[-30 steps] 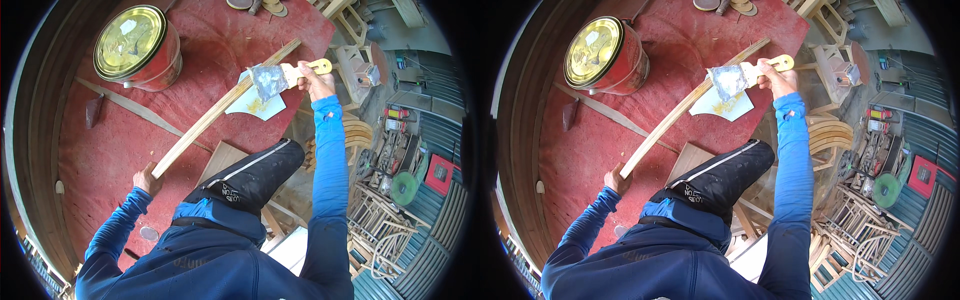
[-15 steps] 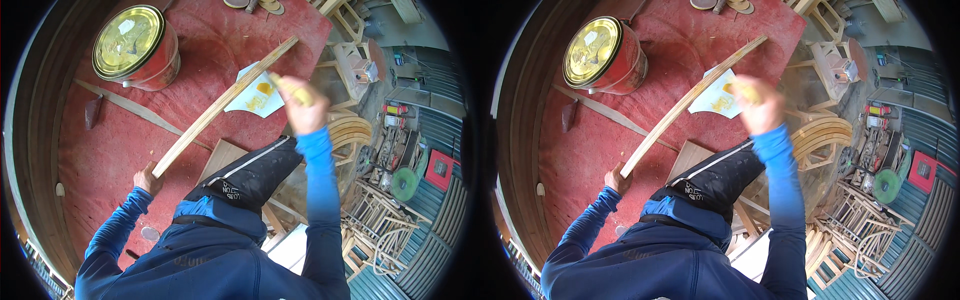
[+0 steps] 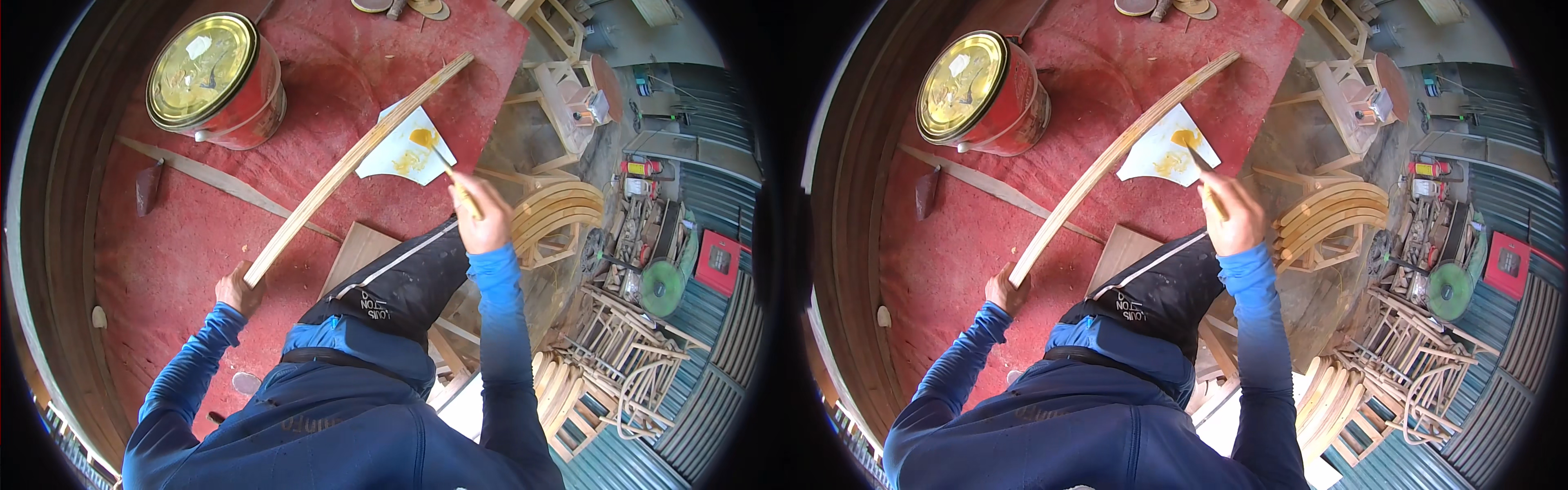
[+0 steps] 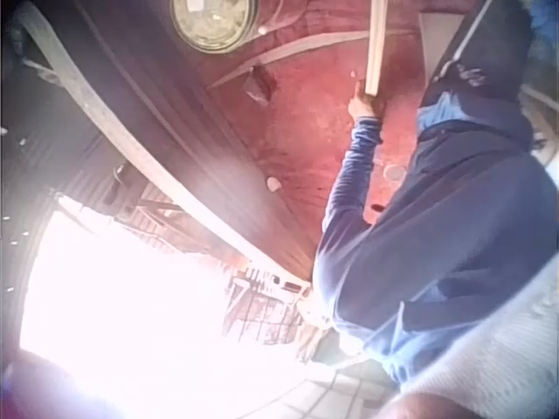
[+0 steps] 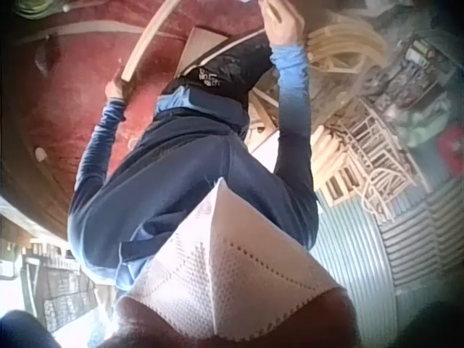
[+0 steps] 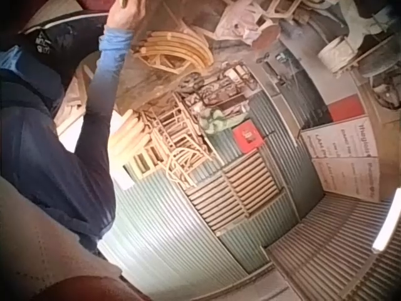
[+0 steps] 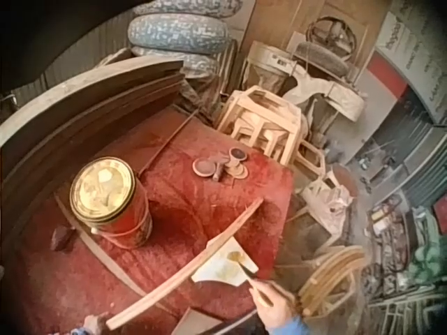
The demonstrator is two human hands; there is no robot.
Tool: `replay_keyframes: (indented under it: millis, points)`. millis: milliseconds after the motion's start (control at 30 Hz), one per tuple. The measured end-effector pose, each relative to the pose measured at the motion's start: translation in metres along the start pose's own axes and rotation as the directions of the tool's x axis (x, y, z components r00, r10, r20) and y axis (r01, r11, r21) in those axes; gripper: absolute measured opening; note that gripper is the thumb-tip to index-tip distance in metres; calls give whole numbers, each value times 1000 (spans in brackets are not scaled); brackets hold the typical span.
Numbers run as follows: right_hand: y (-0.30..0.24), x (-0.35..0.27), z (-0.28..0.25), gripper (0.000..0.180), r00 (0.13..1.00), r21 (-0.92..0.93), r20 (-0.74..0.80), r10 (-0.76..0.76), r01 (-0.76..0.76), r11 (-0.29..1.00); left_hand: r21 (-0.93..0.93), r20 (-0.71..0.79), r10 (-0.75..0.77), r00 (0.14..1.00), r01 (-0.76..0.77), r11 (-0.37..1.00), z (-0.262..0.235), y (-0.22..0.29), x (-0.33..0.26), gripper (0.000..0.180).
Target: Apply glue to the edges of curved wooden components using a metal scraper and stacking them.
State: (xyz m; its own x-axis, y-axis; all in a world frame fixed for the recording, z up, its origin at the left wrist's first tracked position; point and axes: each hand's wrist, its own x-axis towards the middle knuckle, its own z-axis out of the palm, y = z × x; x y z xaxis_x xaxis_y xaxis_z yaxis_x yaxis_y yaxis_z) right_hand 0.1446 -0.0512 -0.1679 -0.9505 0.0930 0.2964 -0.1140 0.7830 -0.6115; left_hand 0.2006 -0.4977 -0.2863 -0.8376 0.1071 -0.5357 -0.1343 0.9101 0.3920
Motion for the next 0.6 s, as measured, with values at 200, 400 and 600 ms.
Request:
replay_keyframes:
  millis: [200, 400, 600]
  points:
    - [36, -34, 26, 38, 981, -132, 193, -37, 63, 989, 1, -11, 9, 1000, -9, 1000, -1, -1, 0, 26]
    - [46, -25, 36, 39, 990, -129, 140, -26, 44, 991, 1, -9, 2, 1000, -2, 1000, 1, -3, 0, 26]
    - [54, -16, 38, 37, 991, -111, 129, -24, 39, 993, 1, -3, 4, 1000, -4, 1000, 1, -2, 0, 25]
